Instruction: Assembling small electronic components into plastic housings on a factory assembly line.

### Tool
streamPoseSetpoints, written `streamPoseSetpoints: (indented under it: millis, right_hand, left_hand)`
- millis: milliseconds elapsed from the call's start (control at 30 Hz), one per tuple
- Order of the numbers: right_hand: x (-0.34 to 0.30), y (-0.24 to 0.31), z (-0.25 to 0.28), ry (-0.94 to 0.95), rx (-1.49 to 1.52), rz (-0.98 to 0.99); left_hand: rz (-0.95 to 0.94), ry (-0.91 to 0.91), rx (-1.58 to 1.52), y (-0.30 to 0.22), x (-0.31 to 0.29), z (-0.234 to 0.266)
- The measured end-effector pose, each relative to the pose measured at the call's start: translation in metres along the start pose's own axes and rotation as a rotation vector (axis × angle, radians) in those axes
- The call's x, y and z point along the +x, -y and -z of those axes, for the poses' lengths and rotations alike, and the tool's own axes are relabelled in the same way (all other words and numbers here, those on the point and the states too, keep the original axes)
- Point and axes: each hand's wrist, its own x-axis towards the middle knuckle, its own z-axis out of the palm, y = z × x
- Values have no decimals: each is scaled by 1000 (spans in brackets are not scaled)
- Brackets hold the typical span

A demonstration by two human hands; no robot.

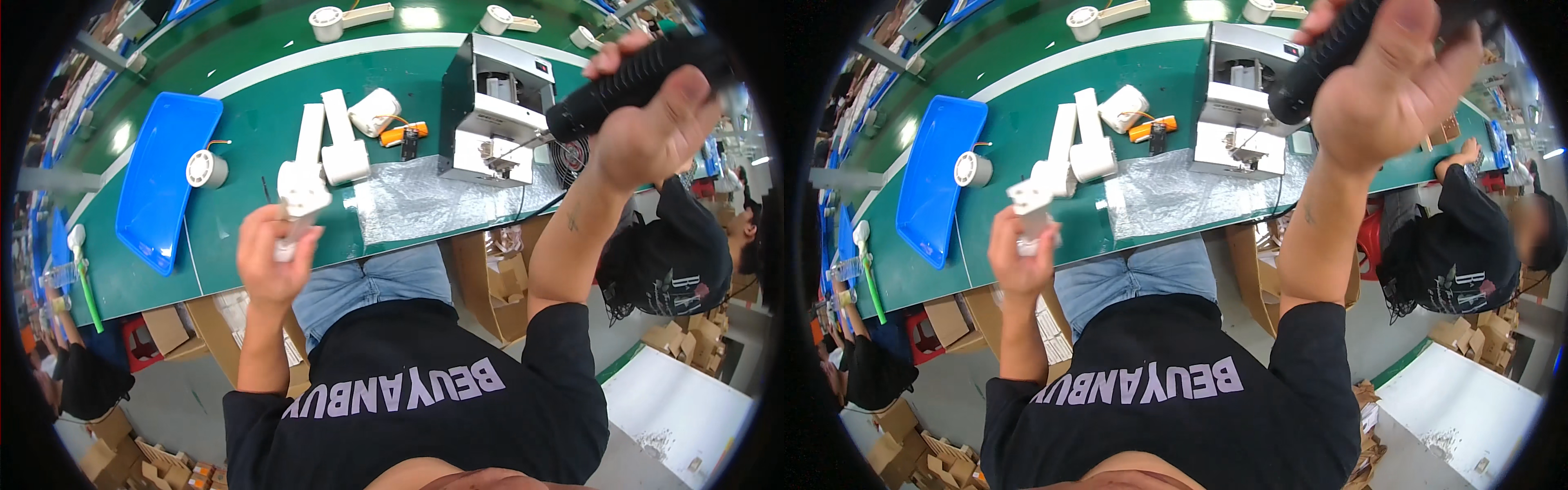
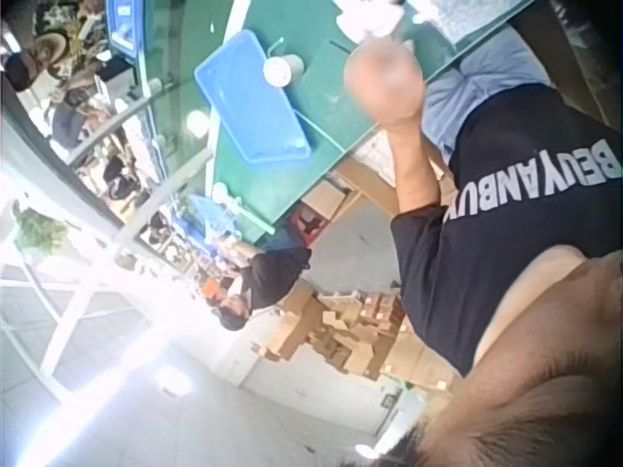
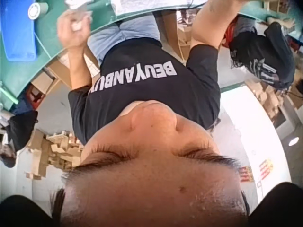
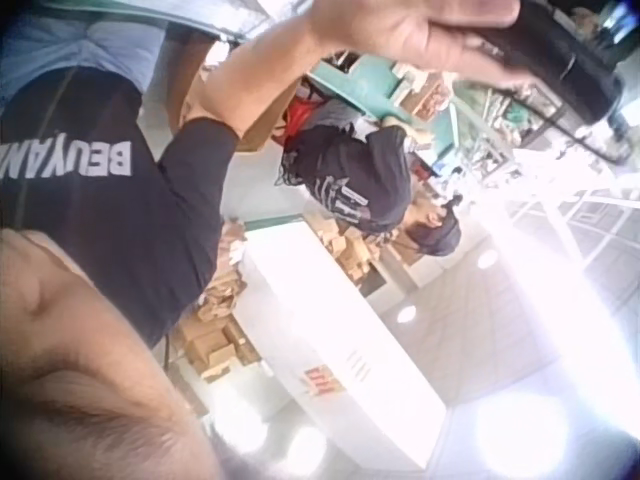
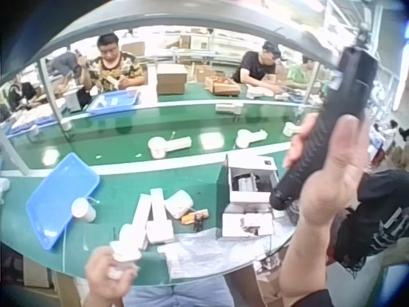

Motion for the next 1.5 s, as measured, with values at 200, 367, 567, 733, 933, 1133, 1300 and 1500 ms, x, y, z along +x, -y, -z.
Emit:
streamPoseSetpoints:
  millis: [200,367,567,733,933,1133,1300,1500]
  right_hand:
    - [0,32,-32,-135,-248,-125]
    - [-2,13,-21,-70,-121,-77]
    - [-18,-2,6,-50,3,-182]
    - [-37,29,34,48,765,-463]
    - [-23,77,-2,50,1062,-249]
    - [-25,76,-24,33,987,-200]
    - [-32,66,-35,106,1008,-232]
    - [-40,59,-58,103,991,-261]
  left_hand:
    - [-120,227,-79,-28,-6,-58]
    - [-200,312,-133,-30,-2,-71]
    - [-172,266,-141,-31,-3,-69]
    - [-200,262,-245,-29,-4,-77]
    - [-179,216,-284,-31,1,-85]
    - [-39,79,-416,-23,-10,-100]
    - [-39,-55,-503,-22,-14,-109]
    - [-45,-19,-477,-19,-15,-107]
